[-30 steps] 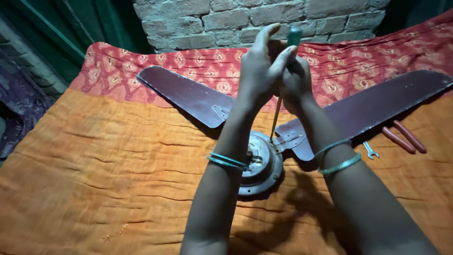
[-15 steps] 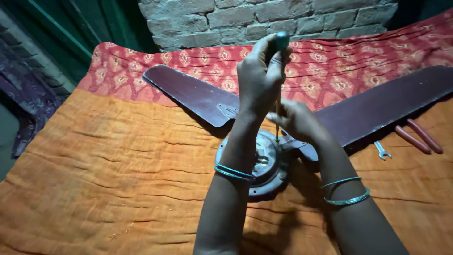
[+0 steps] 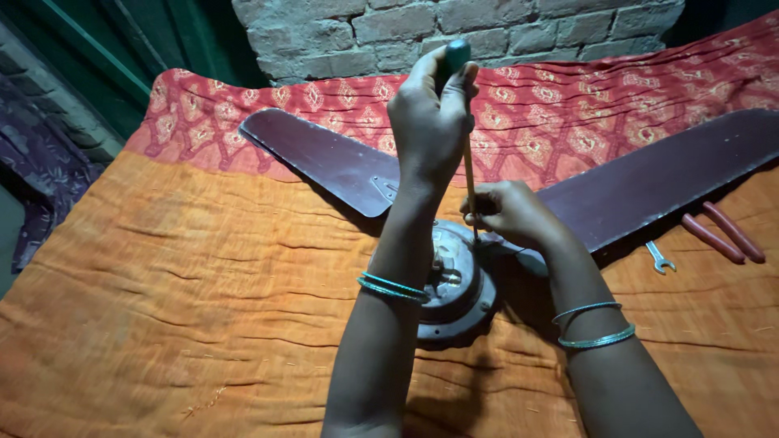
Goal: The person uses a screwdriver to loosen and remove screws from the fan blade mounting brackets. They detach the fan blades from the motor housing and place them aside on the cloth-covered surface.
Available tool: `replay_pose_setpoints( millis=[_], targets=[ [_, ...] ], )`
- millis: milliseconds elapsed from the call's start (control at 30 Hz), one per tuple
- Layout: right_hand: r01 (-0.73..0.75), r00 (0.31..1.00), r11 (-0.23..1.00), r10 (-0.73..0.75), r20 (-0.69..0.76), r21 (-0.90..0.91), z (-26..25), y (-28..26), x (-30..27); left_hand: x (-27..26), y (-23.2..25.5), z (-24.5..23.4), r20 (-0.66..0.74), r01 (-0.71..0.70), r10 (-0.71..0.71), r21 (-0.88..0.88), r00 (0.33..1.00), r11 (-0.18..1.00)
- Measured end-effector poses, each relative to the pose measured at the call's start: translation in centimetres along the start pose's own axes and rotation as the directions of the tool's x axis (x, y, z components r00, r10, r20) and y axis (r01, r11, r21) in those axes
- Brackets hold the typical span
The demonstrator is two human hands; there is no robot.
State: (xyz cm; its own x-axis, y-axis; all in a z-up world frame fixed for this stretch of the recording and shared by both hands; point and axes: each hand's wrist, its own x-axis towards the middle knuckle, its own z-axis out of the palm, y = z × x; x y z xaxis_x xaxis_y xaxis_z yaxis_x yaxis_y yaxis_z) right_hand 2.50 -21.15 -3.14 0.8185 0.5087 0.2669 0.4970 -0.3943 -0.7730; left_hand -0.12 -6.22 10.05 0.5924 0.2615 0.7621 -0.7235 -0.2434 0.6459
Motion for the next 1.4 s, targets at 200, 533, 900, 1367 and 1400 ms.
replay_pose_setpoints(
  millis=[200,533,900,1367,1400],
  targets=[
    [0.040,0.999,0.994,-0.038,0.025,-0.100,-0.5,-1.3,0.1,-0.8,0.5,-1.1,0.056,0.024,-0.019,-0.081,0.998,0.996],
    [0.056,0.998,0.993,-0.055,0.012,-0.104,-0.4,-1.7,0.0,0.0,0.2,-2.4,0.108,0.037,-0.014,-0.216,0.994,0.976],
    [-0.024,0.999,0.998,0.026,0.023,-0.066,-0.3,-0.6,0.0,-0.5,-0.4,-1.0,0.132,0.049,-0.033,-0.119,0.991,0.992],
    [-0.029,0.999,1.000,0.029,0.040,0.007,-0.3,0.2,0.2,0.2,-1.7,-0.5,0.308,0.156,-0.027,-0.405,0.951,0.901],
    [-0.054,0.998,0.998,0.055,0.038,-0.010,-0.2,0.3,0.2,0.4,-2.1,-0.3,0.369,0.236,-0.034,-0.519,0.929,0.821]
  ],
)
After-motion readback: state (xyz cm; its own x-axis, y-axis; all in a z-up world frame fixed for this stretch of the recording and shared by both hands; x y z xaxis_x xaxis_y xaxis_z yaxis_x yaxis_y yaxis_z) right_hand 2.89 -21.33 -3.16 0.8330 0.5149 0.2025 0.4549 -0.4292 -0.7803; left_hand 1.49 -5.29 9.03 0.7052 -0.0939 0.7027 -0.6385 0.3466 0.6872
